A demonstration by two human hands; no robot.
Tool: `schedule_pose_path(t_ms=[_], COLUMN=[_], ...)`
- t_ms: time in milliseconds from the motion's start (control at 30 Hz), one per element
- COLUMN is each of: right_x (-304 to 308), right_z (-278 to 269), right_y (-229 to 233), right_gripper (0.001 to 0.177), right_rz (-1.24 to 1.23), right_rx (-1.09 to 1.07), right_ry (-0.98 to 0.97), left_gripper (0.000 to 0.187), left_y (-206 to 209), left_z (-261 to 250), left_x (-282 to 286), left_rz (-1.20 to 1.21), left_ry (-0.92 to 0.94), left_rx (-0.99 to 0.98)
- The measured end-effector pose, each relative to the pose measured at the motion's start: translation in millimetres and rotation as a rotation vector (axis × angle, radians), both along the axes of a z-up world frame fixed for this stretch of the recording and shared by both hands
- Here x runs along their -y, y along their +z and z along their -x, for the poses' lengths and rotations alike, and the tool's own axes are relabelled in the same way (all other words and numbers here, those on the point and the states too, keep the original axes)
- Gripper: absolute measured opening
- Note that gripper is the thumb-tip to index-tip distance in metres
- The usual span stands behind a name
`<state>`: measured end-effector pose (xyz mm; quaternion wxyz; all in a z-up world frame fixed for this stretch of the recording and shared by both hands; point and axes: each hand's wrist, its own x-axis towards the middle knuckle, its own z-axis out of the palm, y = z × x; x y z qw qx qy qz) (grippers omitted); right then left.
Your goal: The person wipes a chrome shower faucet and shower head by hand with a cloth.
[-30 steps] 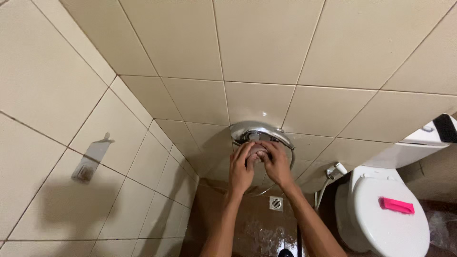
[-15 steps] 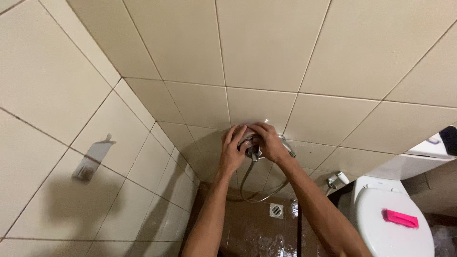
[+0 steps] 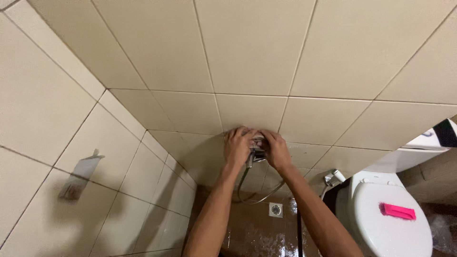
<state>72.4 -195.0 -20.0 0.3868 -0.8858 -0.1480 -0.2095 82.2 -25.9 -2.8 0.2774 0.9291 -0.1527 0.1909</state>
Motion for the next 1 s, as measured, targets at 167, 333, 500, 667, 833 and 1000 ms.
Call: schedule_pose_path(t_ms=[167,333,500,667,833,1000], right_x=[32.4,63.4,88.1,99.0,106.4,85.2], right_z=[9.6,30.1,42.2,42.7,53.0,30.2], right_y=[-57.8,-88.1,-106.6,-99.9,-67.5,-46.5], right_gripper=[0.062,0.058,0.058,0.050,0.058,0.055], right_rz=[0.001,-0.087,-0.176,-0.290,-0.468,-0.249], right_rx=[0.015,-0.091,-0.293,-0.435,-0.257,-0.244], right_ry=[-0.111,-0.228,-0.193,-0.164,-0.072,-0.153], left_gripper=[0.034,0.037,0.046,0.038,0.042,0.045], left_y=[-4.9,-29.5,-47.9,-54.1,-22.1,46.6], left_z=[-2.7,17.4,32.0,15.5,13.5,56.8], left_x=[58.3,120.5,141.6,137.2,96.3,15.0], left_rz=[-0.280,-0.597,-0.735,-0.617,-0.171,0.382], left_ry=[-0.005,-0.081,-0.108,-0.185,-0.109,0.155], left_rx=[0.020,-0.057,0.032,-0.070,0.107,0.149])
